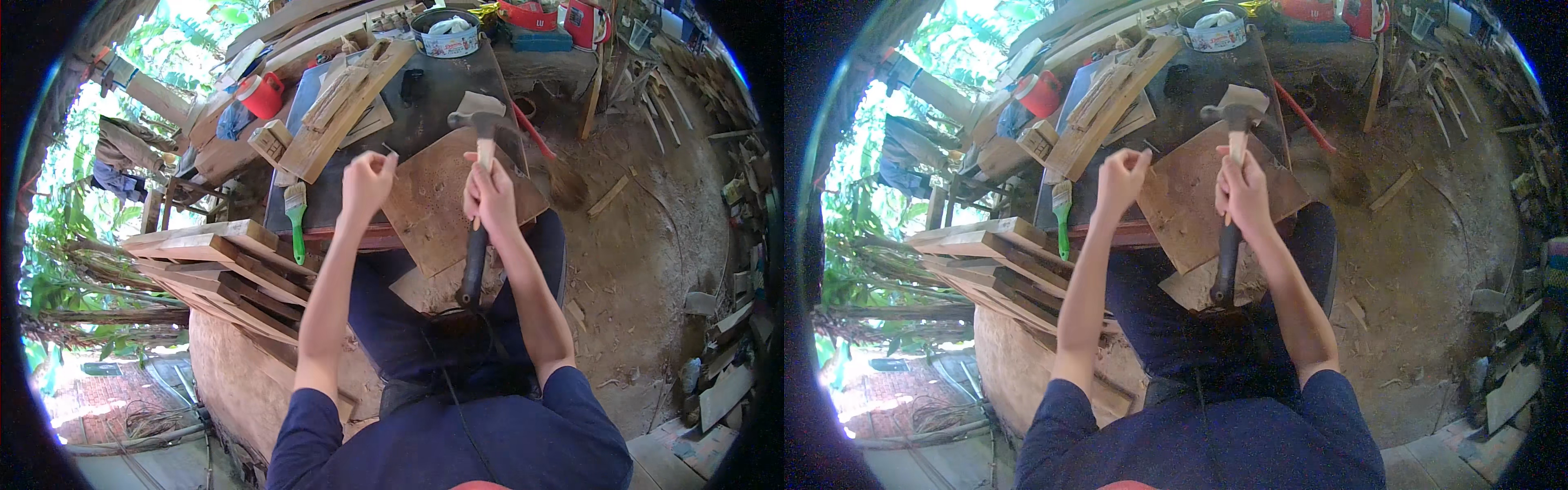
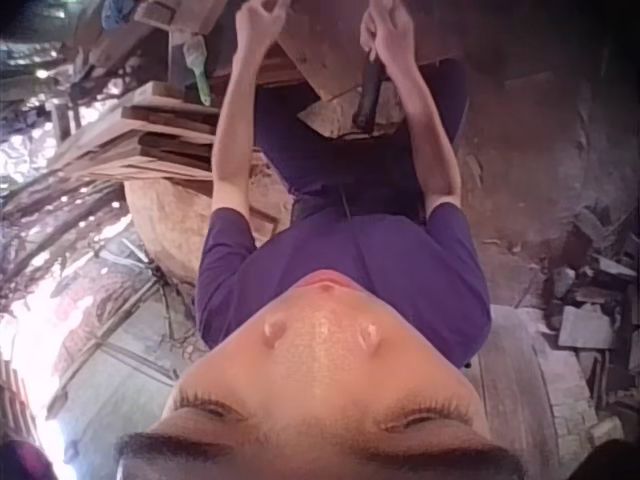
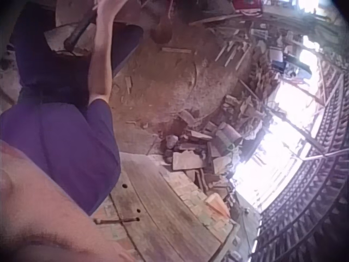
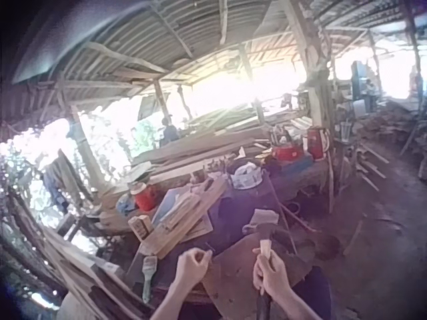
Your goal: Cleaning, hammering a nail, and sanding a small wooden block.
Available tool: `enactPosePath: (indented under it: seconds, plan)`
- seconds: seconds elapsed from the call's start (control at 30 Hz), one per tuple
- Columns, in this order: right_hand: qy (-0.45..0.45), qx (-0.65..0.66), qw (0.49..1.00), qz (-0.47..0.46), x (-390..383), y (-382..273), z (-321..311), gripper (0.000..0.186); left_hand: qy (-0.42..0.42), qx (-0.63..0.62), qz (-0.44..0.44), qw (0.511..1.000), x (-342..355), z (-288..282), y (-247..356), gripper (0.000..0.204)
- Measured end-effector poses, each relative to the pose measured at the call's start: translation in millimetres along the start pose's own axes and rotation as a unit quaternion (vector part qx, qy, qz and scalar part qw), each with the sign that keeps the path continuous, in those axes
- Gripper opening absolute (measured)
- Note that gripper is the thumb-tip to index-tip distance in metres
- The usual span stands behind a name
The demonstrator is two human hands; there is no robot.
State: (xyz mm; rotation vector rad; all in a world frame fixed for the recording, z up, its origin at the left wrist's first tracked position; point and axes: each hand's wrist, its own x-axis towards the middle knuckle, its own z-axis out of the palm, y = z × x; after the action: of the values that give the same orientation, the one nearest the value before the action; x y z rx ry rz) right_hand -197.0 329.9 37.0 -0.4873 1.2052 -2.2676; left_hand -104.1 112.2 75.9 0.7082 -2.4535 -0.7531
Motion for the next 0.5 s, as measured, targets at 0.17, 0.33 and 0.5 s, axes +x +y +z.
enactPosePath:
  seconds: [0.17,0.33,0.5]
  plan:
    - [-0.024,-0.062,0.997,0.046,-1.2,3.0,4.1,0.032,-0.031,0.198,-0.12,0.972,62.7,24.8,-19.4,0.045]
    - [-0.031,-0.066,0.996,0.047,-4.7,-0.1,4.0,0.032,-0.141,0.145,-0.09,0.975,80.8,30.5,-34.2,0.031]
    - [-0.06,-0.069,0.994,0.055,-5.1,-4.3,1.4,0.033,-0.078,0.012,0.016,0.997,59.3,36.9,-10.2,0.026]
